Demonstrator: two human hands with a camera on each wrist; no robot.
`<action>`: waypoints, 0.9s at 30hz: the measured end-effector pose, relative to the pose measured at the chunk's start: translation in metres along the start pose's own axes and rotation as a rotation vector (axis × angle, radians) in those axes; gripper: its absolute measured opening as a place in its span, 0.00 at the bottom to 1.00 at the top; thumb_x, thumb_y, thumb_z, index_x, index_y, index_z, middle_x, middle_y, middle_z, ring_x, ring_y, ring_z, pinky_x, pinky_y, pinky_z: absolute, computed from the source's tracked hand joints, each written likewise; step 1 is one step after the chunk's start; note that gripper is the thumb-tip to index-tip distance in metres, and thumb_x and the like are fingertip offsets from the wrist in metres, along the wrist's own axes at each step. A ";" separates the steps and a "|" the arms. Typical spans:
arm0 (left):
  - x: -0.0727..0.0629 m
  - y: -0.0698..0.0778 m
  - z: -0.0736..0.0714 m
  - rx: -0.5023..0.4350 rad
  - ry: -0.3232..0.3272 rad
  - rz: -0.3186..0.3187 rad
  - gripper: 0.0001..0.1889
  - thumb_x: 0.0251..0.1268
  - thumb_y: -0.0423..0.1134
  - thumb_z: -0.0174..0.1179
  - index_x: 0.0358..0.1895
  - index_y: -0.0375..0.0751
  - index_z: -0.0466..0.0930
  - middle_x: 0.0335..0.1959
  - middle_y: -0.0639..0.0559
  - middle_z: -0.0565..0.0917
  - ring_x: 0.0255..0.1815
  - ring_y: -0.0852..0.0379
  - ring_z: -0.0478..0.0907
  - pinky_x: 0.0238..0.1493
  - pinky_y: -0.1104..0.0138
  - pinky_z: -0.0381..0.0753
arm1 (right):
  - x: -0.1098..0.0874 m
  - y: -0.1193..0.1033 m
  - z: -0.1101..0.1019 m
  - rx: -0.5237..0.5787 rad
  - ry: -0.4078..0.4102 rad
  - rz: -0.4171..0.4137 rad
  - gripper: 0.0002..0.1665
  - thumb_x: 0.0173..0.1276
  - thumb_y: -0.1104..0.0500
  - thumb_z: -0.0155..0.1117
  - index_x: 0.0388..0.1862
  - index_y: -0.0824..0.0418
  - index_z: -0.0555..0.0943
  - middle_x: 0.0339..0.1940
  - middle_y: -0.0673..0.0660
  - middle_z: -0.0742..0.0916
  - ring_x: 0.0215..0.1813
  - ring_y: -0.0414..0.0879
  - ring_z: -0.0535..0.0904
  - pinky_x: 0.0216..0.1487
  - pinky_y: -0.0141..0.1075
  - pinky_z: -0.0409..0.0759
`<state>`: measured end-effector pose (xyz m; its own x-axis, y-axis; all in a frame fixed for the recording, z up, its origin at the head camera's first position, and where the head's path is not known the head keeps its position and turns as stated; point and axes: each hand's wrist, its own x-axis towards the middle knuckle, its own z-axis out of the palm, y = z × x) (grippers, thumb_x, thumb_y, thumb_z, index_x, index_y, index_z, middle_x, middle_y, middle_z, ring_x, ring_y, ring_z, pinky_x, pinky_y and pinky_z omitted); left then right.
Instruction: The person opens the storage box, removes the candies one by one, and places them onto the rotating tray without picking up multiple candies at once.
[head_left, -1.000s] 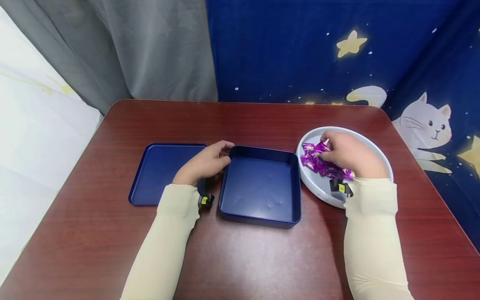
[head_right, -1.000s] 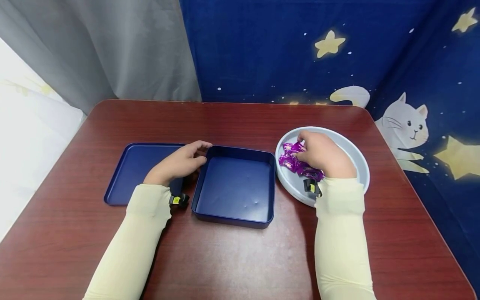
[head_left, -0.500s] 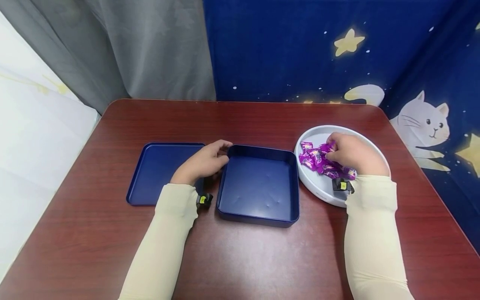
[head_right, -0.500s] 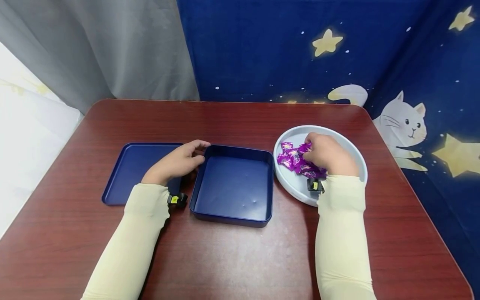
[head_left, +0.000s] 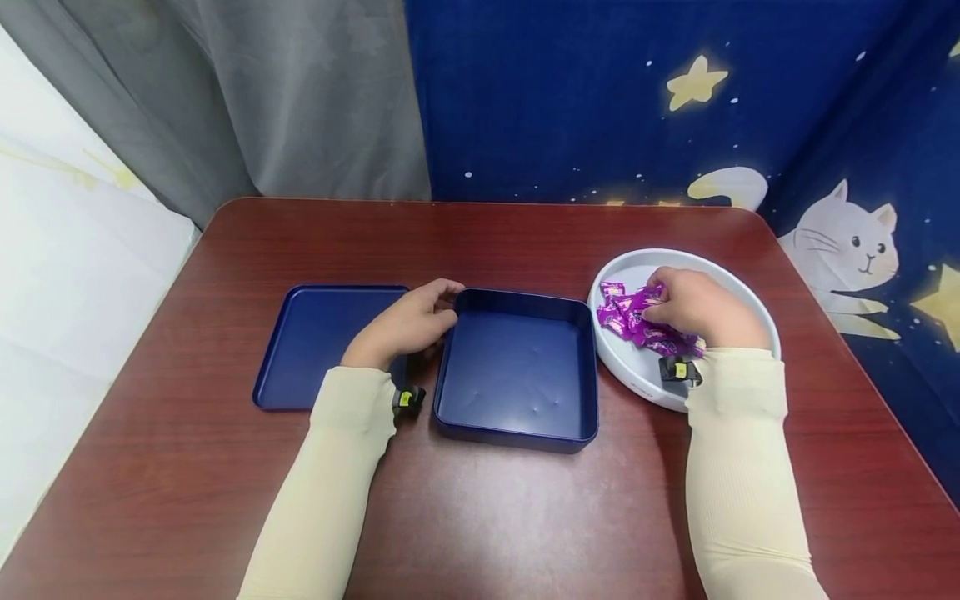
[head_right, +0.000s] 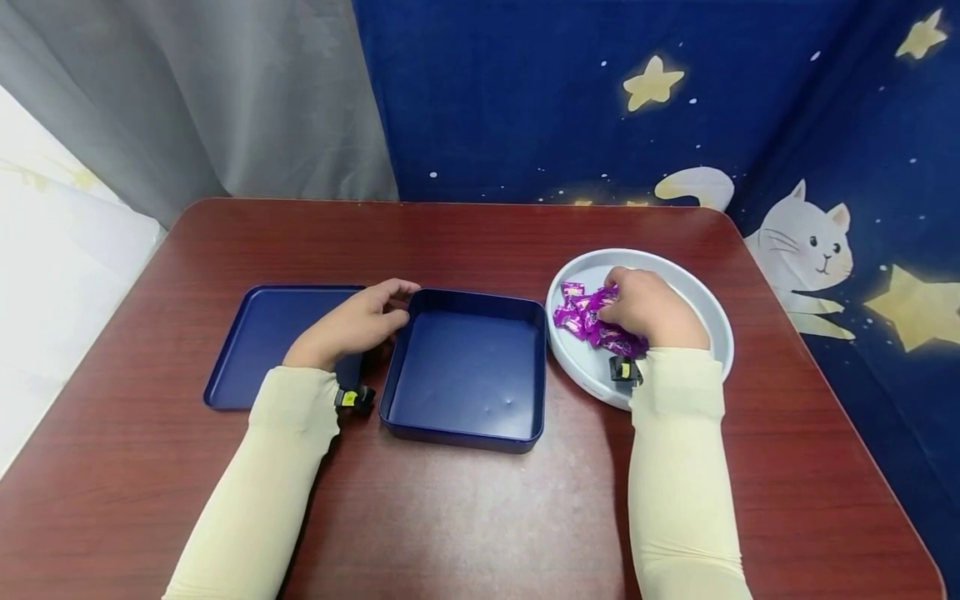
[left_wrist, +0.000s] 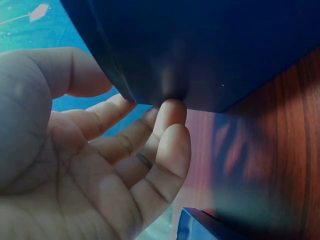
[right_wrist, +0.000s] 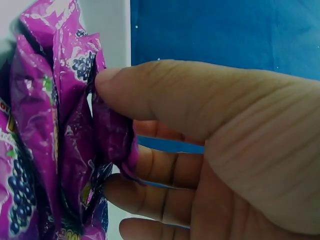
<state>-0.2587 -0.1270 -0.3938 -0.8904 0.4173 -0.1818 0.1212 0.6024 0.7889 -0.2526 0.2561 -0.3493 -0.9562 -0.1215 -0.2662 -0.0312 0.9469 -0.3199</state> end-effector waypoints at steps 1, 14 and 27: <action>0.000 0.000 0.000 0.001 0.002 0.000 0.24 0.74 0.36 0.48 0.71 0.44 0.64 0.68 0.44 0.71 0.56 0.49 0.74 0.53 0.55 0.75 | 0.000 0.000 0.000 -0.001 -0.001 -0.002 0.30 0.64 0.55 0.71 0.60 0.69 0.75 0.41 0.66 0.84 0.39 0.57 0.78 0.47 0.55 0.77; 0.000 0.002 0.000 0.012 -0.005 0.000 0.24 0.74 0.36 0.48 0.72 0.43 0.64 0.69 0.44 0.70 0.61 0.49 0.72 0.56 0.53 0.74 | -0.003 -0.002 -0.005 -0.030 0.023 0.033 0.40 0.61 0.51 0.72 0.67 0.69 0.70 0.59 0.74 0.77 0.59 0.70 0.72 0.59 0.66 0.69; -0.008 0.004 0.003 0.009 0.009 -0.008 0.24 0.74 0.36 0.48 0.72 0.43 0.64 0.68 0.44 0.70 0.63 0.49 0.71 0.59 0.53 0.73 | -0.010 -0.005 -0.011 -0.064 0.019 0.036 0.53 0.65 0.42 0.66 0.78 0.66 0.55 0.76 0.77 0.54 0.76 0.73 0.45 0.64 0.72 0.51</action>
<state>-0.2503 -0.1259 -0.3909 -0.8952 0.4065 -0.1829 0.1180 0.6118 0.7822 -0.2456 0.2562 -0.3349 -0.9623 -0.0818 -0.2595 -0.0144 0.9677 -0.2515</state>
